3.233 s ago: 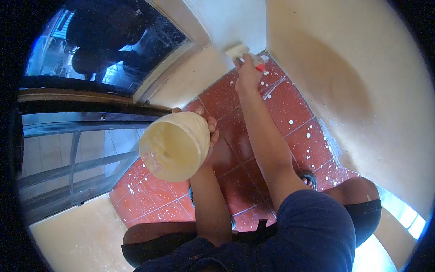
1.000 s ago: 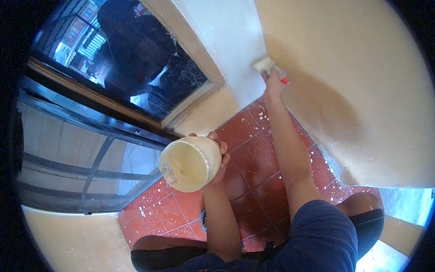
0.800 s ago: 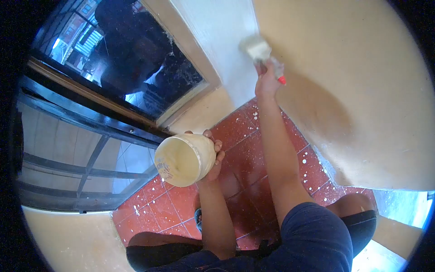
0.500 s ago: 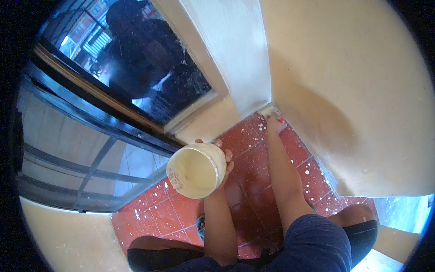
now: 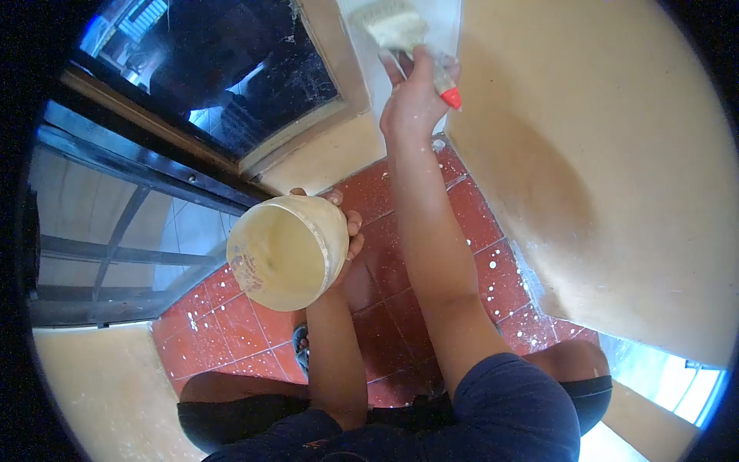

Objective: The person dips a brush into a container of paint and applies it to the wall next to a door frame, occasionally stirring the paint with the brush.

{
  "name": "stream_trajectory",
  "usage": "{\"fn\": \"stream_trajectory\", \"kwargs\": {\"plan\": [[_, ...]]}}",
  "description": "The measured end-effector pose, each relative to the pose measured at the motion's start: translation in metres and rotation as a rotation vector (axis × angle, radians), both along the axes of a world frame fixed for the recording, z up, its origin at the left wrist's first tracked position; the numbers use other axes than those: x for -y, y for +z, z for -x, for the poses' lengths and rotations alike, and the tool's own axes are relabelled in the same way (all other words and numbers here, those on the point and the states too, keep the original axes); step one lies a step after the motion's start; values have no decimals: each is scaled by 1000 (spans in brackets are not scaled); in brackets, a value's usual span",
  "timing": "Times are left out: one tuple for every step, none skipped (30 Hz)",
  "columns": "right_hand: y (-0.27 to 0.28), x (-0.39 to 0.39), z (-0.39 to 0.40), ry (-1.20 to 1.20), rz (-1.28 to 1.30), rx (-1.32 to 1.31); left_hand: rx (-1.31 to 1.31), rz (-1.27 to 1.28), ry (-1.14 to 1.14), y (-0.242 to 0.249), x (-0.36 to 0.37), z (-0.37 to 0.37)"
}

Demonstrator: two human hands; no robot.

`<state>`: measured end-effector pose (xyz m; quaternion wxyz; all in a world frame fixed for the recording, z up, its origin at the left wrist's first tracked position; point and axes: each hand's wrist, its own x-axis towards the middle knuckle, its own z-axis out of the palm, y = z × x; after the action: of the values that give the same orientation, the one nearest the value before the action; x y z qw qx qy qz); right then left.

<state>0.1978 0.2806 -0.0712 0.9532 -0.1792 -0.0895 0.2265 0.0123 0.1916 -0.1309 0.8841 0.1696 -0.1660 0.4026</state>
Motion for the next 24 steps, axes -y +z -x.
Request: {"fn": "stream_trajectory", "kwargs": {"plan": [[-10, -2, 2, -23, 43, 61, 58, -54, -25, -7, -6, -3], [-33, -6, 6, -63, 130, 85, 116, -111, -52, -12, -10, -5], [-64, -11, 10, -108, 213, 109, 126, -116, -52, -8, -8, -5], [-96, -11, 11, -90, 285, 100, 78, -50, -37, -1, -3, -4], [-130, -9, 12, -73, 355, 88, 29, 14, -23, 4, 0, -2], [-164, -6, 14, -62, 407, 9, 31, 2, -25, 4, 0, -3], [-189, -2, 15, -49, 455, -70, 51, 17, -40, 3, -1, -4], [-201, 8, 19, -68, 505, -126, 72, 32, -54, 0, -3, -3], [-203, 10, 20, -86, 554, -179, 79, 14, -51, -20, -4, 2], [-196, 3, 17, -82, 538, -171, -9, 117, 75, -52, -4, 10], [-186, -1, 16, -56, 528, -172, -97, 227, 202, -69, -5, 14], [-175, -2, 14, -31, 526, -172, -88, 225, 208, -54, -6, 11], [-144, -10, 14, -34, 384, -140, 2, 157, 36, -28, -7, 5], [-103, -15, 13, -44, 348, -78, 91, 88, -135, -14, -8, 1], [-62, -18, 12, -56, 313, -18, 97, 94, -131, -14, -9, 0], [-27, -20, 9, -60, 268, -2, 73, 49, -116, -15, -10, 0], [3, -20, 7, -67, 221, 12, 48, 4, -104, -16, -12, 0], [31, -15, 8, -66, 135, 6, 49, 11, -104, -24, -15, 0], [51, -10, 8, -64, 48, 0, 87, -1, -120, -39, -19, 0], [59, -7, 7, -64, 51, -1, 123, -14, -135, -47, -21, 0], [66, -3, 7, -59, -6, 27, 122, -13, -134, -41, -18, 0], [68, 0, 8, -57, -66, 54, 82, -17, -85, -35, -14, 1], [57, -2, 7, -60, -70, 82, 43, -23, -36, -27, -11, 0], [34, -7, 8, -62, -73, 82, 44, -25, -38, -22, -10, -1]]}}
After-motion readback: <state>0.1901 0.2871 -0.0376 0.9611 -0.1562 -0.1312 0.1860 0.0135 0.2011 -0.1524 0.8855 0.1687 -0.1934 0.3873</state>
